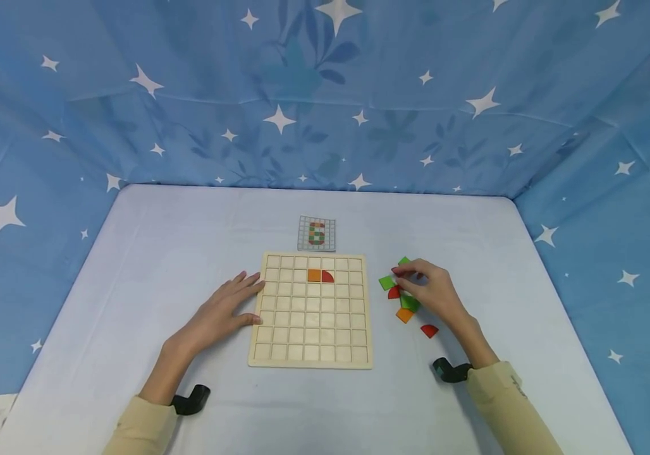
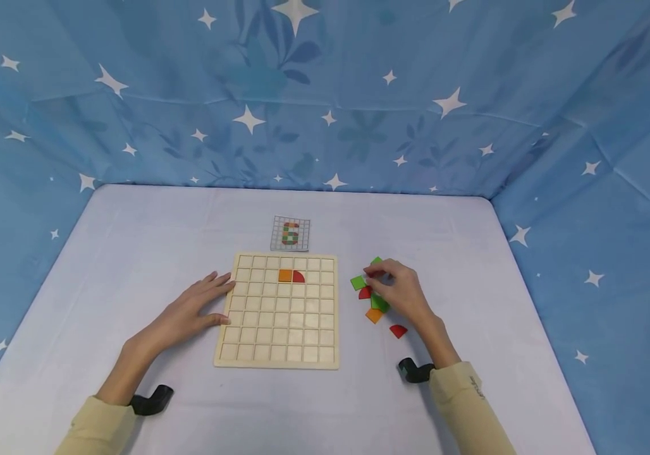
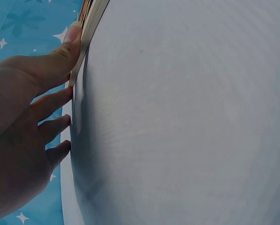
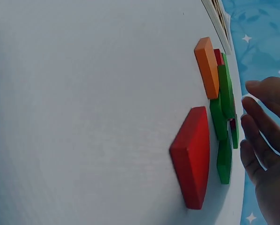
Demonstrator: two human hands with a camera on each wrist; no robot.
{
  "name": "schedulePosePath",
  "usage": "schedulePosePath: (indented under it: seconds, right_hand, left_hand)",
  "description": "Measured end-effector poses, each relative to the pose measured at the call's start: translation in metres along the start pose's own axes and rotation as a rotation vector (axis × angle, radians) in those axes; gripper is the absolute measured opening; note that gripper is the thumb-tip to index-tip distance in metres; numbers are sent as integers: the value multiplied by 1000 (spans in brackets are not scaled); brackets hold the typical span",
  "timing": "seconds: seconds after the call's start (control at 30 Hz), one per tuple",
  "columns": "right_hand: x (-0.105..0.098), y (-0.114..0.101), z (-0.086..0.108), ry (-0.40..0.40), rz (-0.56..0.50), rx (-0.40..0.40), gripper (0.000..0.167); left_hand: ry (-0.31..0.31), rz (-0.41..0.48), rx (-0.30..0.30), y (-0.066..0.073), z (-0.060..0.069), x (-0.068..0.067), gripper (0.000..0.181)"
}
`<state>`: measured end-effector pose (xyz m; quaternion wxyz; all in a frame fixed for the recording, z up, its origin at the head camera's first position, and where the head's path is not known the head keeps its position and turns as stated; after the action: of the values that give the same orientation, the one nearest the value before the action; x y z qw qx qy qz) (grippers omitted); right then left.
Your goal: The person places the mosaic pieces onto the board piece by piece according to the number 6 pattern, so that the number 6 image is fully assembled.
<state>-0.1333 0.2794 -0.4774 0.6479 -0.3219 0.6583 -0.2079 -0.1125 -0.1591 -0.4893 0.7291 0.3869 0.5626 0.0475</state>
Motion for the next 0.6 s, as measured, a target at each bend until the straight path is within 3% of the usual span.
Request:
schedulePosePath:
  seconds: [0.6]
  right_hand:
    - [1, 9, -4, 21, 76, 38, 20]
  left_hand:
    - [-23, 5, -19, 0, -1, -1, 78]
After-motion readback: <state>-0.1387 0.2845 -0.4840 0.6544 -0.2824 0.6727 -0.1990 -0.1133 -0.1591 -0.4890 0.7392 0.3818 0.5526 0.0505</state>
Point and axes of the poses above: each hand's wrist, its own z-axis away from the middle knuckle, its own x-axis out of the palm, y = z × x, the point moved 2 cm from there along -z, towards the middle knuckle, and after that the axes turned 1 degree about x, right-handed, at the moved point
